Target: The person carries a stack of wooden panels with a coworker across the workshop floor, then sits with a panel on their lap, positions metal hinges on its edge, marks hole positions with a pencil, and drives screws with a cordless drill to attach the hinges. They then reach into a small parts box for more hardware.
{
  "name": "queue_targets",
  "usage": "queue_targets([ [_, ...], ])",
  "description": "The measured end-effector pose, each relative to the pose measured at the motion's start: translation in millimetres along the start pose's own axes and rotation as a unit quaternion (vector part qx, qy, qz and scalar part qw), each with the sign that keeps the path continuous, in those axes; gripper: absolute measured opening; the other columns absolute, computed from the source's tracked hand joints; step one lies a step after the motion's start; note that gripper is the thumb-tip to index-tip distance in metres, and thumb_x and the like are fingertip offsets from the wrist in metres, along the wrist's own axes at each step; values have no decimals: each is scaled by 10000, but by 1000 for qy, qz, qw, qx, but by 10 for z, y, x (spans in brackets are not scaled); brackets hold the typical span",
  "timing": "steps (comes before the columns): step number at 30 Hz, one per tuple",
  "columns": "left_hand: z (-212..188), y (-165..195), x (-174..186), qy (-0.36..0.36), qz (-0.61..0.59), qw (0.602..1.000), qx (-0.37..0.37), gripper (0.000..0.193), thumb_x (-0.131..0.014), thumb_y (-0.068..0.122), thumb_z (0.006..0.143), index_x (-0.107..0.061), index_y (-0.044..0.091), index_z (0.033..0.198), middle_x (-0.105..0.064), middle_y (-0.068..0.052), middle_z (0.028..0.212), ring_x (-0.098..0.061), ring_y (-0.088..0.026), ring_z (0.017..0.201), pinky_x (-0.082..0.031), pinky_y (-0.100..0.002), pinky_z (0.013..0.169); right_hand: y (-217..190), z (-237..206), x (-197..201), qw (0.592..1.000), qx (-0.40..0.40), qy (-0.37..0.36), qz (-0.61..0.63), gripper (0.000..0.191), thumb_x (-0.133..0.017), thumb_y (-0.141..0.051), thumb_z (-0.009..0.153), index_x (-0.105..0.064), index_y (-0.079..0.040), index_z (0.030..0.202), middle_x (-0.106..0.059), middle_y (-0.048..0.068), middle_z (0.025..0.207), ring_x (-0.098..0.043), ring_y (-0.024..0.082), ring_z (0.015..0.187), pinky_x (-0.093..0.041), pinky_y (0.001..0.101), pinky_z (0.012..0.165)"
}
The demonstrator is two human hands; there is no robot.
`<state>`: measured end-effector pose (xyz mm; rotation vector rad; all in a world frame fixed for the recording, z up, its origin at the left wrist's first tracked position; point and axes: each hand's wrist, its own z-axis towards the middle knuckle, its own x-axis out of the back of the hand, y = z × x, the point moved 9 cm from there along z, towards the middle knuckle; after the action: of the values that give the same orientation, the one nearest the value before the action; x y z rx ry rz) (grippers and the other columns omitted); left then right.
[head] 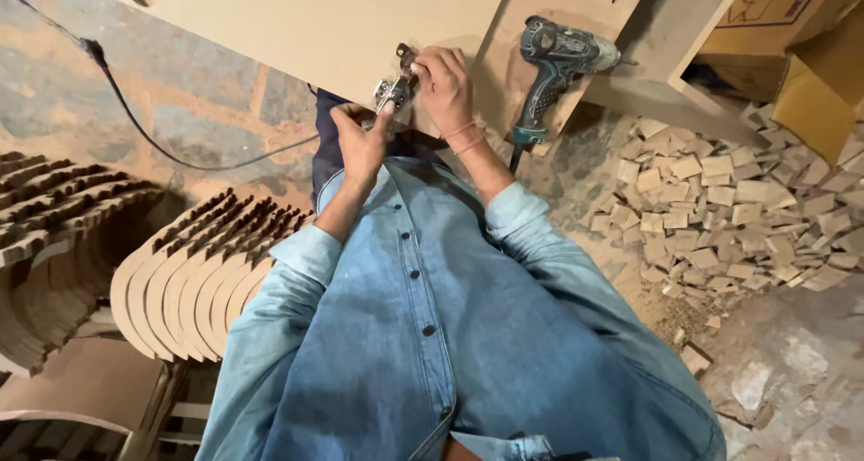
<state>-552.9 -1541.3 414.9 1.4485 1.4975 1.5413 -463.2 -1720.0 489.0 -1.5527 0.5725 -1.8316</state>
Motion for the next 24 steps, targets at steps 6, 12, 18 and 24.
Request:
queue_targets([
  [6, -103, -584, -170, -31, -185, 954, 236, 328, -735, 123, 942, -441, 14, 1038, -677, -115, 862, -704, -151, 621, -569, -272, 537, 5, 71, -172, 994, 92, -34, 54, 113, -797, -68, 855, -699, -79, 909, -728, 68, 974, -680, 298, 948, -559, 394, 832],
  [12, -189, -524, -25, -65, -131, 967, 208, 160, -726, 56, 965, -581, -9, 943, -715, -120, 813, -709, -156, 688, -588, -269, 646, 769, 383, 369, 982, 190, 20, 9, 96, -726, -17, 872, -706, -45, 961, -723, 112, 994, -685, 313, 998, -562, 430, 940],
  [18, -324, -337, -24, -98, -227, 946, 208, 219, -718, 73, 929, -527, 32, 1028, -695, -86, 821, -700, -140, 690, -586, -268, 618, 2642, 1143, 1645, 953, -84, -118, -268, 69, -664, -88, 957, -726, -75, 985, -727, 116, 943, -708, 269, 813, -568, 404, 727],
  [24, -365, -391, -147, -162, -193, 918, 305, 235, -728, 235, 978, -591, 50, 1028, -641, 4, 878, -679, -98, 750, -592, -272, 627, 1975, 1119, 1791, 916, 206, -51, -339, 44, -642, 9, 826, -665, -28, 831, -722, 124, 1017, -696, 342, 963, -551, 435, 766],
])
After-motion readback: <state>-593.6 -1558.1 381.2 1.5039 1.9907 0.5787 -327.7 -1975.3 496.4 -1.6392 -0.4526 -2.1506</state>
